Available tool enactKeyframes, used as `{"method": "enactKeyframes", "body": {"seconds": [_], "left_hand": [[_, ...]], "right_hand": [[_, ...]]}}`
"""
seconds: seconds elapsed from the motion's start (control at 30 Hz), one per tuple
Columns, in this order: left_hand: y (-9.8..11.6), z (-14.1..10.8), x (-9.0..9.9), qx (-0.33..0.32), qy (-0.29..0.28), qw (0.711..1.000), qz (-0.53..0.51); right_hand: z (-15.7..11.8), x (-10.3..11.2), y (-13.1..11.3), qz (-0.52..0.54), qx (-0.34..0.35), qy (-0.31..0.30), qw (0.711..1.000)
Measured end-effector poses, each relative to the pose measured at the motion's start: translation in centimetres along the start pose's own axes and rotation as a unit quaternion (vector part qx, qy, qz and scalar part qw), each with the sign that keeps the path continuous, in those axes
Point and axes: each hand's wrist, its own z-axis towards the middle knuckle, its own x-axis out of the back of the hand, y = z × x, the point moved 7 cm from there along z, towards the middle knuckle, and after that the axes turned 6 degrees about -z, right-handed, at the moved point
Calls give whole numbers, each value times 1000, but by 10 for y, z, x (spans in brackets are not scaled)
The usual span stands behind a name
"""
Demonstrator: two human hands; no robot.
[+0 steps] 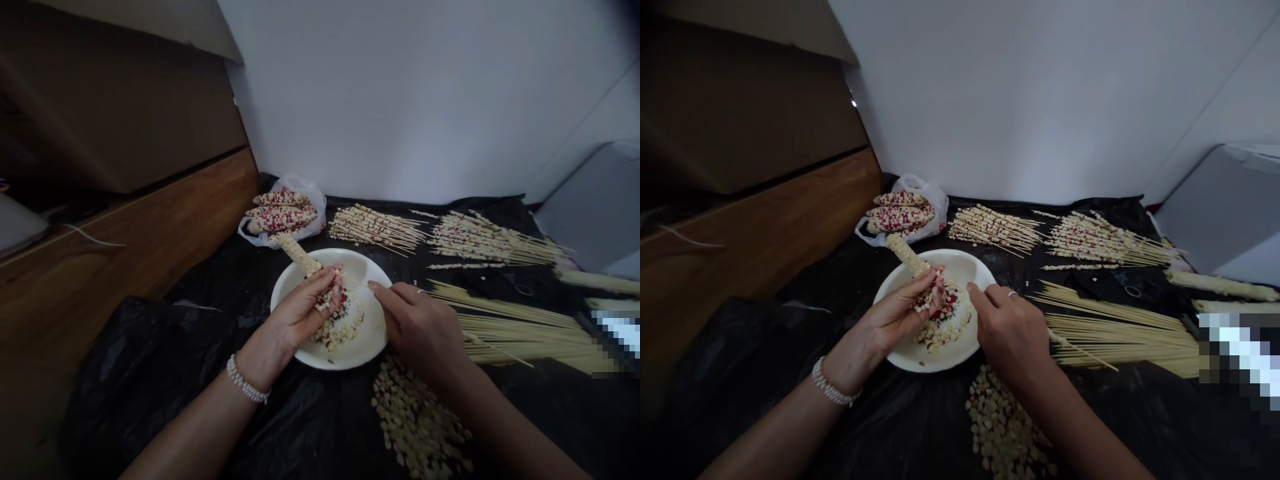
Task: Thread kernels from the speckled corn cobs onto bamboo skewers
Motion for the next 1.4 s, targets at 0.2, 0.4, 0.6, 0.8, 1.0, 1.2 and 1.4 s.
{"method": "enactKeyframes", "body": {"seconds": [0.2, 0.4, 0.6, 0.8, 1.0, 1.2, 1.4], "left_hand": [[1, 3, 1, -13, -22, 999, 38], [1, 6, 5, -9, -3, 1000, 15], [-2, 1, 3, 13, 14, 1000, -14], [-3, 1, 1, 19, 10, 1000, -20], [-1, 3, 2, 11, 0, 1000, -8], [1, 4, 5, -10, 16, 1000, -5], [1, 6, 5, -11, 2, 1000, 18]], "right_hand": [[0, -1, 0, -3, -10, -18, 1000], [0, 1, 1, -2, -10, -15, 1000], [0, 2, 1, -2, -9, -4, 1000], [0, 2, -1, 5, -8, -3, 1000], [-1, 2, -1, 3, -21, -7, 1000], [-4, -1, -2, 3, -43, -32, 999], [-4, 0, -4, -10, -22, -19, 1000]]}}
